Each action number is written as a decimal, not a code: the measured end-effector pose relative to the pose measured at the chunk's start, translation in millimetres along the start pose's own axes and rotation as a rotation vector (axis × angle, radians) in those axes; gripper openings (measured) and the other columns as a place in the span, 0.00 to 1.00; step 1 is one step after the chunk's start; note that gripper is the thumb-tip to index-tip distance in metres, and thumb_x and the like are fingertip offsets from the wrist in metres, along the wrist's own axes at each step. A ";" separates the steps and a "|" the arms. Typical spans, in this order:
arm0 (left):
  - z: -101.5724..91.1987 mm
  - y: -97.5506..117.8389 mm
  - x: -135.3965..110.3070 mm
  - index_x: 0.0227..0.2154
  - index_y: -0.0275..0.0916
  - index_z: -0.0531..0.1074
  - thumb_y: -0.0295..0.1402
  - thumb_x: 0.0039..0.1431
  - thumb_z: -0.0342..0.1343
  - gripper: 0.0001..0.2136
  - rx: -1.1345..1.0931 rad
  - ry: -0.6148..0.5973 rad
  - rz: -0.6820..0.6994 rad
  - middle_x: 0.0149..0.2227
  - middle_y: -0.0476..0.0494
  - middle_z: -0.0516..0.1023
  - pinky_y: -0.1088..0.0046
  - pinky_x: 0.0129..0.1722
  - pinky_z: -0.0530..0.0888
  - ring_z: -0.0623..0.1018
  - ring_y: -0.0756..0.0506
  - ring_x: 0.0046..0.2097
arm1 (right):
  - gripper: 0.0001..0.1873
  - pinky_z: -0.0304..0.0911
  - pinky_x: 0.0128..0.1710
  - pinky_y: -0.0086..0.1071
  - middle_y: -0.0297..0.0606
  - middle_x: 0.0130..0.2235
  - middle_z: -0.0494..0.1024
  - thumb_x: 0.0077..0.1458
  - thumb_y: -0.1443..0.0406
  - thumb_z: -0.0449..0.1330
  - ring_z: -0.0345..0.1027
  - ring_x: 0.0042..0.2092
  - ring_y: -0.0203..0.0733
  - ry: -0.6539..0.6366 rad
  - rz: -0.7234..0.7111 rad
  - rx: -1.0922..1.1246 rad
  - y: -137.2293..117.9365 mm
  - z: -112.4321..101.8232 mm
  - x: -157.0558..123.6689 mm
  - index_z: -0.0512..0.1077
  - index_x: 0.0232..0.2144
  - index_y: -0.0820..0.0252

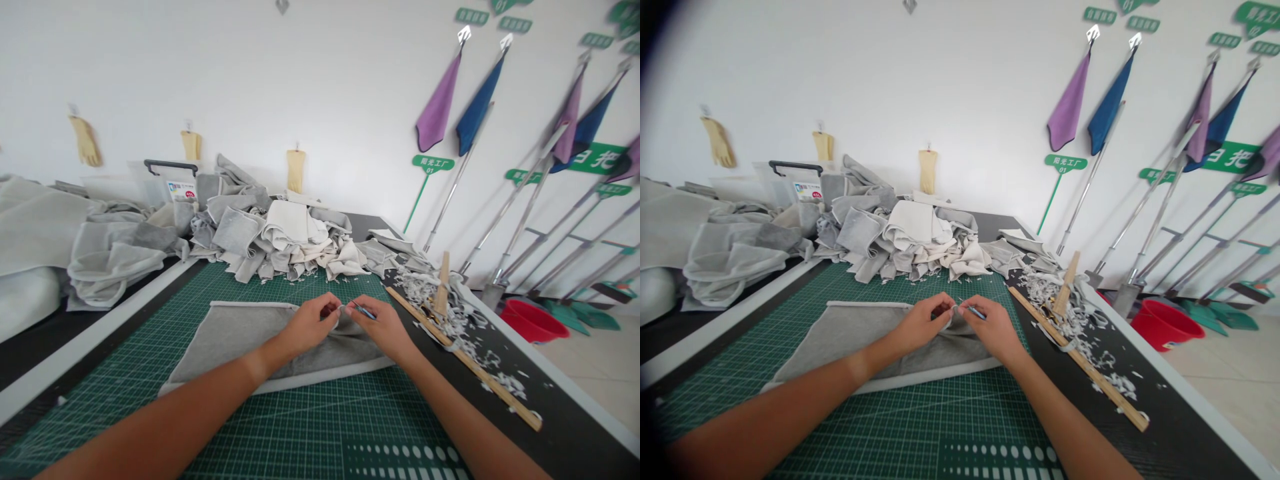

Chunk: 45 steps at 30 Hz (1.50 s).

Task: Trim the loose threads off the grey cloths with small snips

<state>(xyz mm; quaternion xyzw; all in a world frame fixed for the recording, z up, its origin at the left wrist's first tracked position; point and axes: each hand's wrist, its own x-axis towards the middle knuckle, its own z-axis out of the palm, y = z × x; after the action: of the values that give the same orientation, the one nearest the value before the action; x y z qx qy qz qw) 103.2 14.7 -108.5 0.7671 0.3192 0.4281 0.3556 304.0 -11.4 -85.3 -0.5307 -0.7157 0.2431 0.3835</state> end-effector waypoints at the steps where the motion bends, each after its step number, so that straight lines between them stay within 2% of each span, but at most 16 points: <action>1: 0.4 -0.4 -0.1 0.38 0.39 0.74 0.34 0.65 0.53 0.07 -0.018 0.002 -0.007 0.33 0.48 0.78 0.74 0.38 0.70 0.77 0.48 0.36 | 0.13 0.57 0.33 0.30 0.33 0.30 0.74 0.60 0.55 0.60 0.64 0.33 0.39 -0.004 0.001 0.003 0.6 0.3 0.0 0.77 0.34 0.57; 9: -2.8 -7.7 4.8 0.37 0.36 0.77 0.36 0.65 0.55 0.10 -0.099 -0.014 -0.006 0.32 0.47 0.78 0.75 0.38 0.70 0.75 0.48 0.35 | 0.13 0.57 0.33 0.29 0.33 0.31 0.74 0.60 0.55 0.60 0.63 0.33 0.38 0.000 0.005 0.043 8.7 1.1 2.4 0.77 0.34 0.57; 11: -4.1 -8.5 6.0 0.36 0.36 0.77 0.36 0.64 0.54 0.10 -0.102 -0.007 -0.020 0.31 0.48 0.78 0.75 0.37 0.69 0.74 0.48 0.34 | 0.13 0.55 0.30 0.28 0.32 0.29 0.71 0.60 0.54 0.59 0.61 0.30 0.36 -0.016 0.044 0.098 9.5 1.6 3.0 0.76 0.33 0.58; 15: -5.4 -9.6 8.3 0.35 0.35 0.77 0.36 0.65 0.54 0.10 -0.157 -0.008 -0.071 0.29 0.48 0.76 0.76 0.34 0.68 0.73 0.49 0.32 | 0.16 0.42 0.21 0.27 0.26 0.20 0.54 0.60 0.51 0.58 0.45 0.21 0.31 -0.097 0.227 0.292 7.8 2.7 3.2 0.72 0.33 0.58; 18: -5.4 -11.3 9.9 0.36 0.35 0.77 0.36 0.64 0.54 0.10 -0.198 0.000 -0.100 0.29 0.48 0.75 0.76 0.34 0.68 0.73 0.49 0.32 | 0.18 0.37 0.19 0.27 0.24 0.20 0.48 0.60 0.50 0.59 0.39 0.21 0.30 -0.141 0.276 0.417 5.8 2.5 3.0 0.66 0.31 0.57; 22: -5.5 -15.2 10.7 0.36 0.34 0.76 0.37 0.64 0.55 0.11 -0.251 -0.001 -0.103 0.28 0.49 0.74 0.77 0.32 0.67 0.72 0.50 0.30 | 0.21 0.41 0.21 0.26 0.25 0.22 0.52 0.62 0.48 0.57 0.44 0.23 0.31 -0.172 0.205 0.346 2.6 2.6 1.2 0.64 0.29 0.58; 26: -5.9 -17.8 10.2 0.36 0.34 0.76 0.38 0.63 0.56 0.11 -0.233 -0.011 -0.091 0.28 0.48 0.74 0.77 0.32 0.66 0.71 0.50 0.30 | 0.21 0.49 0.25 0.27 0.28 0.25 0.59 0.65 0.49 0.53 0.53 0.27 0.33 -0.149 0.068 0.170 -4.4 2.4 -3.6 0.66 0.30 0.58; 30: -6.5 -15.8 9.9 0.38 0.34 0.78 0.39 0.64 0.56 0.12 -0.215 -0.024 -0.085 0.30 0.47 0.76 0.76 0.33 0.67 0.71 0.50 0.31 | 0.21 0.53 0.30 0.27 0.30 0.28 0.62 0.67 0.50 0.51 0.57 0.31 0.35 -0.128 0.006 0.108 -11.6 1.9 -7.7 0.65 0.29 0.58; 33: -6.8 -13.4 9.9 0.38 0.35 0.78 0.39 0.64 0.56 0.12 -0.201 -0.030 -0.083 0.30 0.47 0.76 0.76 0.33 0.67 0.72 0.49 0.31 | 0.21 0.54 0.33 0.28 0.30 0.29 0.63 0.68 0.50 0.50 0.58 0.33 0.36 -0.108 -0.005 0.080 -13.3 2.6 -8.6 0.65 0.29 0.58; 41: -6.3 -15.0 9.5 0.36 0.36 0.78 0.40 0.64 0.55 0.12 -0.197 -0.017 -0.061 0.29 0.47 0.75 0.76 0.33 0.67 0.72 0.49 0.31 | 0.21 0.51 0.30 0.28 0.29 0.27 0.62 0.66 0.48 0.53 0.56 0.31 0.35 -0.045 0.032 0.060 -8.1 0.5 -6.1 0.66 0.30 0.57; 45: -5.9 -16.6 9.6 0.37 0.35 0.78 0.40 0.64 0.55 0.13 -0.212 -0.026 -0.057 0.29 0.47 0.76 0.75 0.33 0.67 0.72 0.49 0.31 | 0.20 0.51 0.31 0.28 0.28 0.28 0.63 0.65 0.48 0.53 0.57 0.32 0.36 -0.057 0.029 0.033 -5.5 1.8 -6.3 0.66 0.31 0.57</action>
<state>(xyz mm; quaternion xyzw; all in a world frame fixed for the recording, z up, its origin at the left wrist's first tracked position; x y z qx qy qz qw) 99.0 33.0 -115.7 0.7213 0.2890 0.4391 0.4510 300.3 -19.0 -84.1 -0.5275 -0.7144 0.2753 0.3682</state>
